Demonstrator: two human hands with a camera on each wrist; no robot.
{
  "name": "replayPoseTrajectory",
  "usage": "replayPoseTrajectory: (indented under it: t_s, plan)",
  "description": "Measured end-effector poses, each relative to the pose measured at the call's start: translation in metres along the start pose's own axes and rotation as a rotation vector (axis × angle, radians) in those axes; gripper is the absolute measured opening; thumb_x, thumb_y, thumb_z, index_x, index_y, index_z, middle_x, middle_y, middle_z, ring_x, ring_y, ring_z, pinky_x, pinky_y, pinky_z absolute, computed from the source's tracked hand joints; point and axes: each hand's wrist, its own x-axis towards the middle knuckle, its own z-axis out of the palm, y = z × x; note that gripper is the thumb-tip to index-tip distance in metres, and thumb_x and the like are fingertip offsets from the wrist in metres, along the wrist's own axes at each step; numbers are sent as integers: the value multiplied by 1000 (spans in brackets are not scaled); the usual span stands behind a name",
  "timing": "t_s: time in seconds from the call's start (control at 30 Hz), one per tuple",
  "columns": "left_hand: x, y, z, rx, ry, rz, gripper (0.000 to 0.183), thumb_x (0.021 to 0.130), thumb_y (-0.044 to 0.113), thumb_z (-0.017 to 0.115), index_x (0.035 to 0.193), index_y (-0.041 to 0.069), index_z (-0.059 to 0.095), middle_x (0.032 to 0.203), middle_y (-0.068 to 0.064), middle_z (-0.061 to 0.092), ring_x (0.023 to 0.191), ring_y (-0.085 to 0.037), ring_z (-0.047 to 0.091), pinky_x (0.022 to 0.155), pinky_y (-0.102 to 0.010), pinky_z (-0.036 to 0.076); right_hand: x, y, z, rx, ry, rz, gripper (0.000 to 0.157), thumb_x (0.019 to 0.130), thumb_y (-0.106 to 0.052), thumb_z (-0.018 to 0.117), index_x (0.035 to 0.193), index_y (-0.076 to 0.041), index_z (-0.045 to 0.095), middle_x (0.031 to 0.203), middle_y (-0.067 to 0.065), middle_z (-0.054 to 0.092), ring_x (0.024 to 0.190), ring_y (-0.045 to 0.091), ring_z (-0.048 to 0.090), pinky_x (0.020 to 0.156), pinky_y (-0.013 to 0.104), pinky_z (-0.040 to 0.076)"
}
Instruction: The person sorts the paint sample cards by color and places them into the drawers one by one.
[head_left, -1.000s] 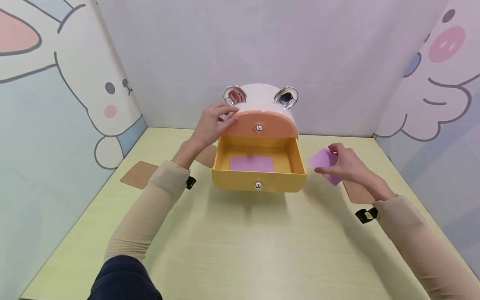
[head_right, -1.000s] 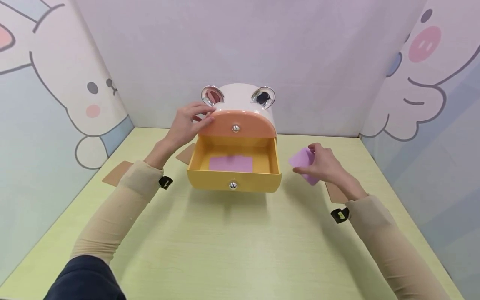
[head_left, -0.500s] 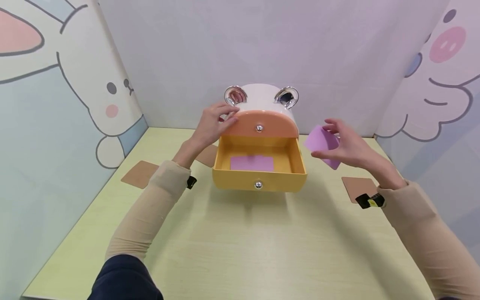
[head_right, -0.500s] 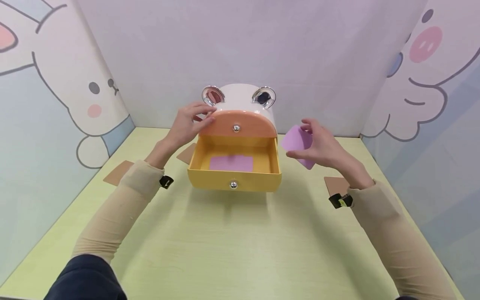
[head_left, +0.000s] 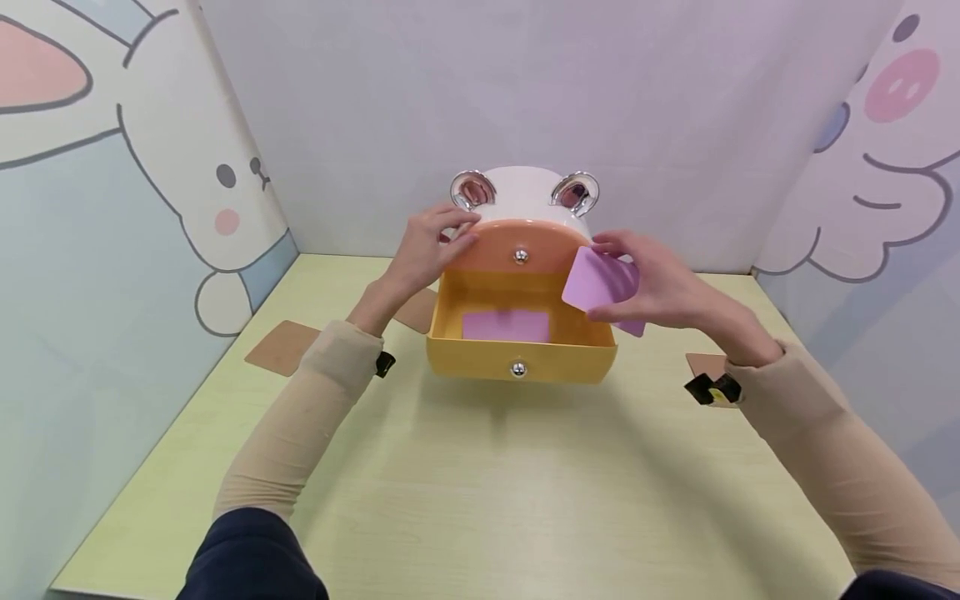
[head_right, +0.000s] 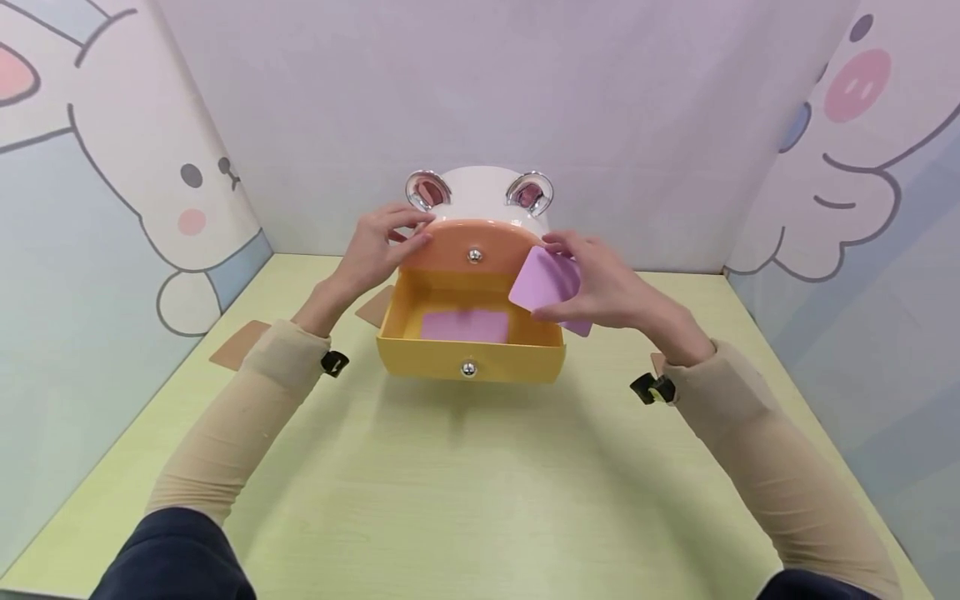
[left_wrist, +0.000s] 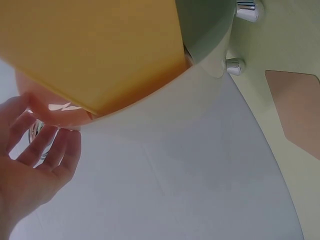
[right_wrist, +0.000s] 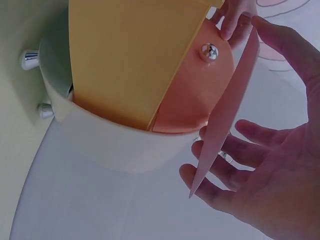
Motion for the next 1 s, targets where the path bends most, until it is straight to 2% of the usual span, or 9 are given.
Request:
replayPoseTrajectory:
  t_s: [0.17, 0.37, 0.6, 0.8, 1.0]
  plan:
    - [-1, 1, 0, -1, -1, 0, 31, 91, 21, 67, 117, 5, 69, 120, -11, 65, 106, -24, 60, 81, -37, 58, 3, -10, 5, -40, -2, -39, 84, 67, -27, 87, 138, -5, 45, 130, 12, 56, 116, 28, 49, 83, 44, 48]
    - [0, 1, -1, -3, 7, 7, 30, 91, 20, 67, 116, 5, 69, 120, -11, 65, 106, -25, 60, 81, -38, 58, 5, -22, 9, -73, -20, -90, 86, 66, -28, 88, 139, -8, 47, 130, 9, 55, 115, 29, 46, 79, 41, 48]
    - [0, 2, 2, -11, 8, 17, 30, 91, 21, 67, 116, 5, 69, 118, -10, 66, 104, -23, 60, 80, -36, 58, 11, -23, 18, -86, -73, -94, 85, 65, -31, 87, 139, -15, 47, 126, 8, 56, 108, 28, 48, 74, 37, 47]
    - [0, 4, 3, -11, 5, 11, 31, 91, 21, 67, 117, 5, 69, 118, -10, 66, 105, -24, 60, 81, -37, 58, 15, -25, 22, -78, -107, -138, 87, 64, -32, 88, 139, -14, 47, 130, 5, 54, 106, 23, 49, 77, 36, 46]
    - [2, 4, 5, 0, 5, 20, 30, 91, 22, 67, 116, 5, 69, 118, -11, 66, 105, -24, 61, 81, -37, 58, 16, -26, 26, -57, -161, -120, 89, 66, -32, 87, 142, -18, 44, 136, 8, 47, 110, 24, 48, 80, 37, 46]
